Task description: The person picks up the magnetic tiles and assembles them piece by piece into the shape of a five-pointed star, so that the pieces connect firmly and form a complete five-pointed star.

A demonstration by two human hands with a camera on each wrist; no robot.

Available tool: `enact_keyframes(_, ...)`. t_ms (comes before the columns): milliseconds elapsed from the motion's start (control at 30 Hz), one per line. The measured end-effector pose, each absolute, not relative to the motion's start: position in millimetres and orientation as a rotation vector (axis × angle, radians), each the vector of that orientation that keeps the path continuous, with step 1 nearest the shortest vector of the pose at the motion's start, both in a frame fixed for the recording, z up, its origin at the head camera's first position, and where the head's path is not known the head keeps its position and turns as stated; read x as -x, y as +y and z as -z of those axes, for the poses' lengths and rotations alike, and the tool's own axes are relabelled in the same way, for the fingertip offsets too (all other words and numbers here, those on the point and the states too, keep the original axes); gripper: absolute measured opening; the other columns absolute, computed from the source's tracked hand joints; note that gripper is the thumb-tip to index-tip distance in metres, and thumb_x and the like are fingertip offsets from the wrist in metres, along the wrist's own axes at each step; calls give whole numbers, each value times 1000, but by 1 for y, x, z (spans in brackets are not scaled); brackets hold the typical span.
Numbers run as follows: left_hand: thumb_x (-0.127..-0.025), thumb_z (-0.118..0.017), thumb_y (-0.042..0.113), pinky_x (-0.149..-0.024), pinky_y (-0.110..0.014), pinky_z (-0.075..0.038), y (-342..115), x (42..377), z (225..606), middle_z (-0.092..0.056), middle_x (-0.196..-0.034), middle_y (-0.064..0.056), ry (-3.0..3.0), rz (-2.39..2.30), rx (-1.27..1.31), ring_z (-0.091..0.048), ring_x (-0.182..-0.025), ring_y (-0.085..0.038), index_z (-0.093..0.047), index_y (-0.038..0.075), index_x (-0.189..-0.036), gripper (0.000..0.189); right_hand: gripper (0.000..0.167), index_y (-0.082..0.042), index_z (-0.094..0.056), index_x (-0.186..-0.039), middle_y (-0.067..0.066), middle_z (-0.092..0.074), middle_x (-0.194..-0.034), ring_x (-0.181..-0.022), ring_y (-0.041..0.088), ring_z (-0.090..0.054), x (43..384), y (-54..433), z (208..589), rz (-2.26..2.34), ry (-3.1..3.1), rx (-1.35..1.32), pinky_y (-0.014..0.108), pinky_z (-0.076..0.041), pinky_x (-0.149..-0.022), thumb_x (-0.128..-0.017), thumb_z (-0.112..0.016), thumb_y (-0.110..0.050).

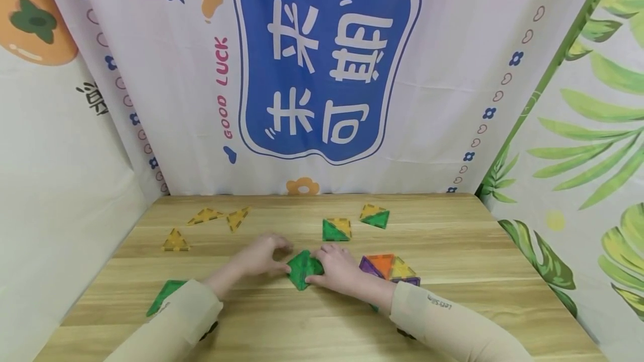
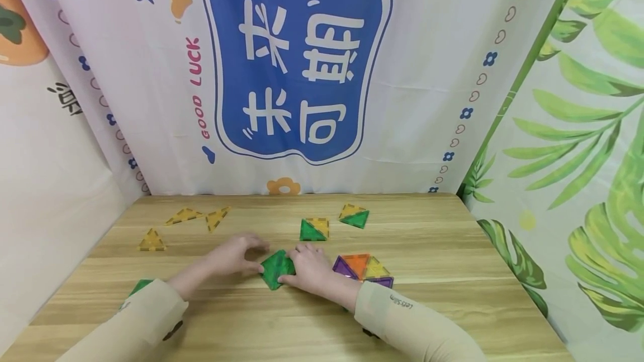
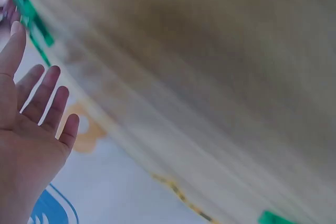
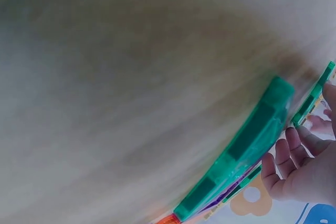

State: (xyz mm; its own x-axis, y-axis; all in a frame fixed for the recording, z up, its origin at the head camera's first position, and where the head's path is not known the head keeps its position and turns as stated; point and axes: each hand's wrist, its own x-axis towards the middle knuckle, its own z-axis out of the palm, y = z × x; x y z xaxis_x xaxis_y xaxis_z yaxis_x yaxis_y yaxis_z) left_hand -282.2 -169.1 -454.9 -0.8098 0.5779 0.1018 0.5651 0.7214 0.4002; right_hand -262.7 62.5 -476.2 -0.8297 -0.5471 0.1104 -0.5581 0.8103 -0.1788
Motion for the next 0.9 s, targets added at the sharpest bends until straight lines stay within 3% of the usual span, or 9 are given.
enact_keyframes(167,-77,-77,31,-101,-56,-38,-195,292,442,-58,-128,-16,2897,-711,-881,-50,-120,-37,-57,1,-127,62,60,-20,-55,-130,1,-53,-132,-124,24,-46,262,62,476,-279,-2904,-955,48,-46,-92,-83,-62,-57)
enact_keyframes(367,-79,-75,36,-104,-58,-33,-232,308,439,-52,-135,-20,2965,-677,-800,-44,-126,-41,-51,2,-133,68,47,-24,-54,-134,-4,-47,-143,-131,25,-42,260,61,474,-220,-2846,-1190,49,-40,-99,-91,-58,-43)
enact_keyframes(633,-77,-77,36,-105,-59,-31,-270,319,445,-45,-140,-23,3020,-744,-633,-39,-129,-44,-47,3,-137,74,46,-18,-54,-134,0,-47,-142,-130,21,-45,265,66,473,-278,-2845,-1327,46,-40,-104,-92,-59,-38)
enact_keyframes(900,-80,-75,32,-105,-62,-28,-288,324,452,-41,-141,-25,3012,-723,-593,-36,-129,-47,-43,2,-139,73,46,-22,-55,-133,-2,-46,-142,-130,19,-44,277,76,474,-265,-2785,-1504,40,-40,-105,-92,-59,-42)
